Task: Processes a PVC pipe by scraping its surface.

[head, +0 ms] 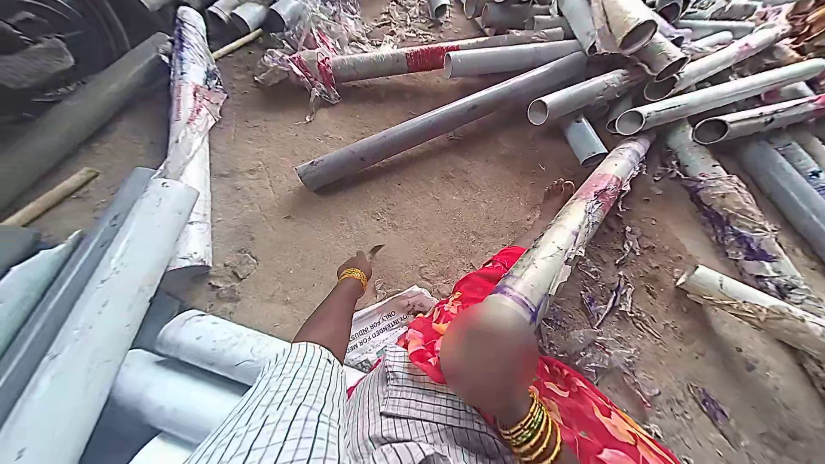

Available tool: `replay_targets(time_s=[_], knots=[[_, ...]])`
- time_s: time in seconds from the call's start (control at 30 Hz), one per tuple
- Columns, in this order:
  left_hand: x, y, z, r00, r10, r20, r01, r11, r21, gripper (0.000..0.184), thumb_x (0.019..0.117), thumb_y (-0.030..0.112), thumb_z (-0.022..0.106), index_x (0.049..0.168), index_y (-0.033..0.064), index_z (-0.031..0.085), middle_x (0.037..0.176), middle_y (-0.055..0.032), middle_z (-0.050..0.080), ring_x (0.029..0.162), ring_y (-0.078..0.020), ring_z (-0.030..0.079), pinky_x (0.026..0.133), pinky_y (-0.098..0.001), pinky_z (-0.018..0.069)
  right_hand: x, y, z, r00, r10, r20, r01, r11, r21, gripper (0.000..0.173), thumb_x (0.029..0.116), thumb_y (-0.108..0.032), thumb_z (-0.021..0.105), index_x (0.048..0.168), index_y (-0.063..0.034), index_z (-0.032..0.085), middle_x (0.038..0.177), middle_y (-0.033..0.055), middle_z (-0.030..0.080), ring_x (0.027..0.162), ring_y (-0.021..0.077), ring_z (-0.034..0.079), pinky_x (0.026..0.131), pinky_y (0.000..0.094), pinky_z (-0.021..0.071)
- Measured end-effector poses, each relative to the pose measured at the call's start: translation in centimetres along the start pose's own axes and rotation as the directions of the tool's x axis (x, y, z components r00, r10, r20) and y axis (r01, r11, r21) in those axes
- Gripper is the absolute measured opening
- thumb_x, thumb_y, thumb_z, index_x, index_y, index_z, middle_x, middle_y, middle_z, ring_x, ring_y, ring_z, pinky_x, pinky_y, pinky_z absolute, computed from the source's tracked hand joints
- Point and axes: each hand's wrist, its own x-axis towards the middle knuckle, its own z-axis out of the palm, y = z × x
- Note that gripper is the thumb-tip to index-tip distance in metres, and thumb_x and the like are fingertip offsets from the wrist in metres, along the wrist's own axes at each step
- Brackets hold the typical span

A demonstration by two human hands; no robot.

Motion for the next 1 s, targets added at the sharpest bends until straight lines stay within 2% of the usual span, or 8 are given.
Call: replay_targets(time_s=[0.1, 0.23, 0.4, 0.6, 0.7, 0.8, 0.9, 1.0], knots=[[0.6, 0.6, -1.2, 0.994, -0.018, -0.111, 0.0, 0.988, -0.153, 0.056, 0.112, 0.038, 0.038, 0.153, 0.0003, 0.041, 0.138, -0.0255, 0.061, 0.131, -0.0383, 0.06, 0.108, -0.0574, 0.0467, -0.2, 0.3, -0.4, 1.0, -0.008, 0.003, 0.008, 1.0, 0.021, 0.046, 0.101, -0.045, 0.044, 0.093, -0.0159, 0.079, 0.103, 0.0017, 0.078, 0.102, 0.0144, 0.072, 0.109, 0.0433, 0.0424], [0.5, 1.1, 0.1, 0.965, 0.225, 0.132, -0.232, 0.972, 0.038, 0.054, 0.1111, 0.04, 0.042, 0.147, 0.0005, 0.048, 0.139, -0.028, 0.059, 0.134, -0.0423, 0.056, 0.11, -0.0624, 0.0429, 0.4, 0.0, 0.0, 1.0, -0.006, 0.017, 0.005, 1.0, 0.028, 0.048, 0.1008, -0.044, 0.044, 0.092, -0.014, 0.079, 0.103, 0.0035, 0.078, 0.101, 0.0167, 0.072, 0.108, 0.0452, 0.0425], [1.5, -0.1, -1.0, 0.983, -0.12, -0.142, 0.104, 0.988, -0.116, 0.048, 0.1091, 0.029, 0.044, 0.147, 0.0005, 0.047, 0.129, -0.0265, 0.067, 0.122, -0.0418, 0.065, 0.098, -0.0629, 0.0513, 0.2, 0.3, -0.3, 1.0, 0.002, 0.031, -0.003, 1.0, 0.026, 0.047, 0.1016, -0.044, 0.043, 0.094, -0.0138, 0.079, 0.104, 0.0042, 0.078, 0.103, 0.0167, 0.072, 0.11, 0.0448, 0.0405], [0.0, 1.7, 1.8, 0.947, 0.26, 0.191, -0.272, 0.961, 0.042, 0.054, 0.1115, 0.042, 0.041, 0.146, 0.0013, 0.05, 0.136, -0.0279, 0.061, 0.132, -0.0425, 0.057, 0.109, -0.0629, 0.0433, 0.5, 0.1, -0.1, 0.999, 0.007, 0.044, -0.008, 1.0, 0.025, 0.049, 0.1021, -0.044, 0.043, 0.095, -0.0129, 0.079, 0.104, 0.0056, 0.078, 0.103, 0.0183, 0.072, 0.109, 0.0453, 0.0407], [0.6, 1.6, 1.7, 0.999, 0.037, -0.029, -0.037, 0.999, 0.007, 0.048, 0.1096, 0.03, 0.042, 0.146, -0.0002, 0.049, 0.129, -0.0276, 0.066, 0.123, -0.0434, 0.064, 0.099, -0.0644, 0.0501, 0.3, 0.1, -0.2, 0.999, 0.011, 0.05, -0.012, 1.0, 0.027, 0.047, 0.1019, -0.044, 0.043, 0.095, -0.0132, 0.079, 0.104, 0.0052, 0.078, 0.104, 0.0172, 0.071, 0.11, 0.0451, 0.0401], [2.3, 1.2, -0.7, 0.962, -0.161, -0.22, 0.119, 0.974, -0.195, 0.051, 0.1107, 0.032, 0.041, 0.149, -0.0009, 0.045, 0.129, -0.027, 0.066, 0.12, -0.042, 0.066, 0.097, -0.061, 0.0525, -0.1, 0.2, -0.5, 0.999, 0.008, 0.048, -0.01, 0.999, 0.033, 0.048, 0.1026, -0.044, 0.042, 0.095, -0.0127, 0.078, 0.105, 0.0055, 0.078, 0.105, 0.0162, 0.071, 0.111, 0.0442, 0.0384], [3.0, 0.2, -2.3, 0.929, -0.188, -0.318, 0.1, 0.957, -0.271, 0.049, 0.1081, 0.023, 0.051, 0.15, -0.0016, 0.044, 0.141, -0.028, 0.056, 0.127, -0.0444, 0.06, 0.098, -0.059, 0.0534, 0.2, 0.3, -0.2, 0.999, 0.0, 0.035, -0.001, 0.999, 0.041, 0.049, 0.1021, -0.044, 0.043, 0.095, -0.0125, 0.079, 0.104, 0.0052, 0.078, 0.105, 0.0164, 0.071, 0.111, 0.0448, 0.039], [3.0, -0.2, 0.1, 0.947, -0.047, -0.317, 0.021, 0.996, -0.086, 0.043, 0.1053, 0.004, 0.046, 0.147, -0.0048, 0.048, 0.148, -0.0277, 0.05, 0.132, -0.046, 0.054, 0.099, -0.0592, 0.0519, 0.4, 0.3, 0.0, 0.999, 0.006, 0.034, -0.007, 0.999, 0.035, 0.048, 0.1014, -0.044, 0.043, 0.094, -0.013, 0.079, 0.104, 0.0049, 0.078, 0.104, 0.0167, 0.071, 0.11, 0.0452, 0.0403]])
